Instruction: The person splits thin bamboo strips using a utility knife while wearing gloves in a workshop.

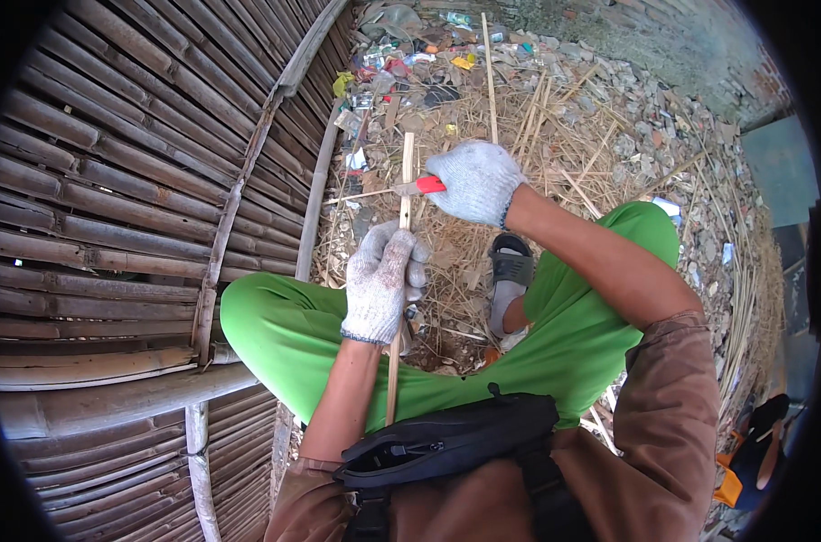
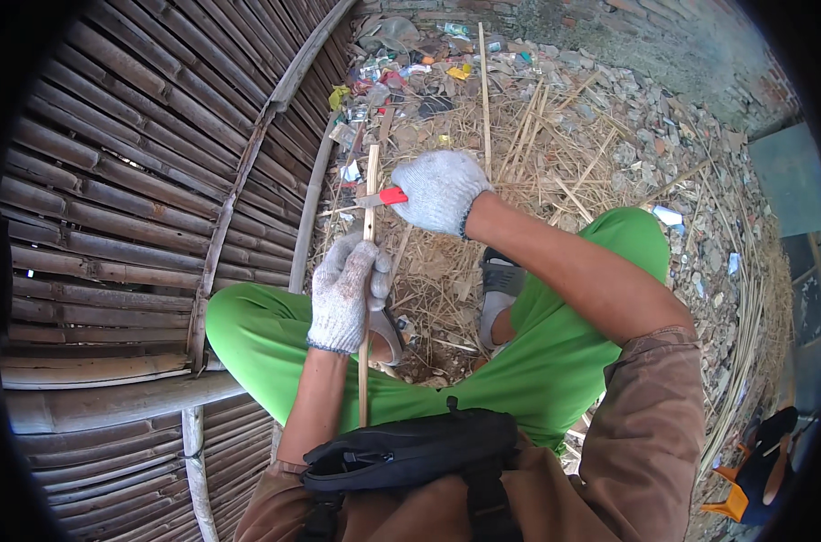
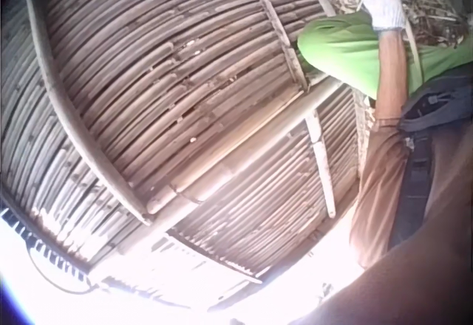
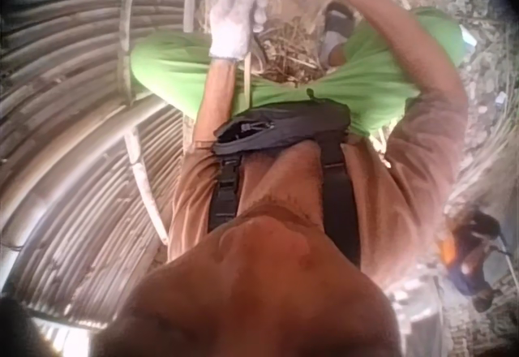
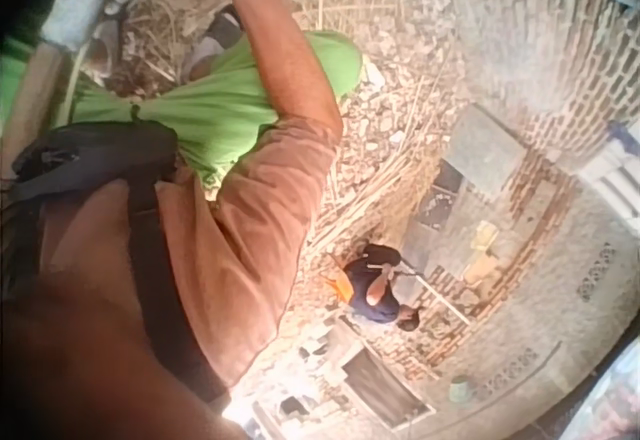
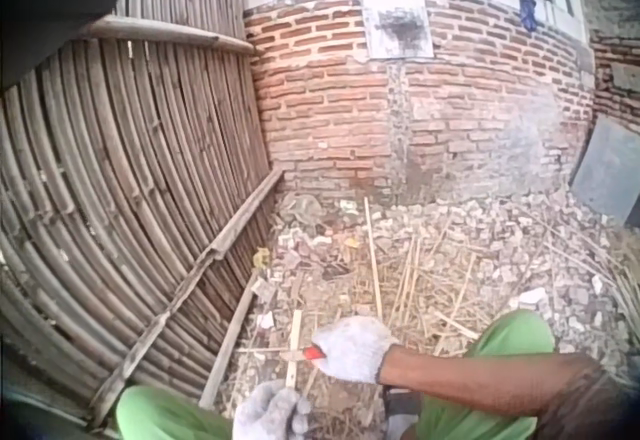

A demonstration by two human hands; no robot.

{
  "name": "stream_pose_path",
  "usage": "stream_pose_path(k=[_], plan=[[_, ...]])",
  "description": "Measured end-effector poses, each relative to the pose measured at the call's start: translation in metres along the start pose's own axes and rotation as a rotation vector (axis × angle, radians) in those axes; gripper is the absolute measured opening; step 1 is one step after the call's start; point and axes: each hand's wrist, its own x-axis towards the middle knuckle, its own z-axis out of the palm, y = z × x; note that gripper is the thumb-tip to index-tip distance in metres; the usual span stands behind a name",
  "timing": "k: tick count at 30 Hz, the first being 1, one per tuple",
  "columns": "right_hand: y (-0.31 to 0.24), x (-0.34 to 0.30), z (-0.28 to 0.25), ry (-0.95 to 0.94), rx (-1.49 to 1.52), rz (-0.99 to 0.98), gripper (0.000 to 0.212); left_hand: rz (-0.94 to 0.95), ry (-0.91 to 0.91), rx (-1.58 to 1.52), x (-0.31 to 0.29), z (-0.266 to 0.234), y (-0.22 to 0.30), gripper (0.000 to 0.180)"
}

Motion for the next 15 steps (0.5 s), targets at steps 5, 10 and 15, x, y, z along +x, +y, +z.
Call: stream_pose_path(k=[5, 10, 15], plan=[[0.013, 0.015, 0.003, 0.108, 0.003, 0.082, 0.027, 0.014, -0.011, 0.149, 0.004, -0.001, 0.000, 0.020], [0.024, 0.026, 0.006, 0.187, -0.053, 0.057, 0.021, 0.031, 0.015, 0.128, 0.010, 0.006, 0.004, 0.022], [0.071, 0.037, -0.052, 0.132, 0.056, 0.504, 0.039, -0.002, -0.050, 0.085, -0.013, 0.012, -0.003, 0.020]])
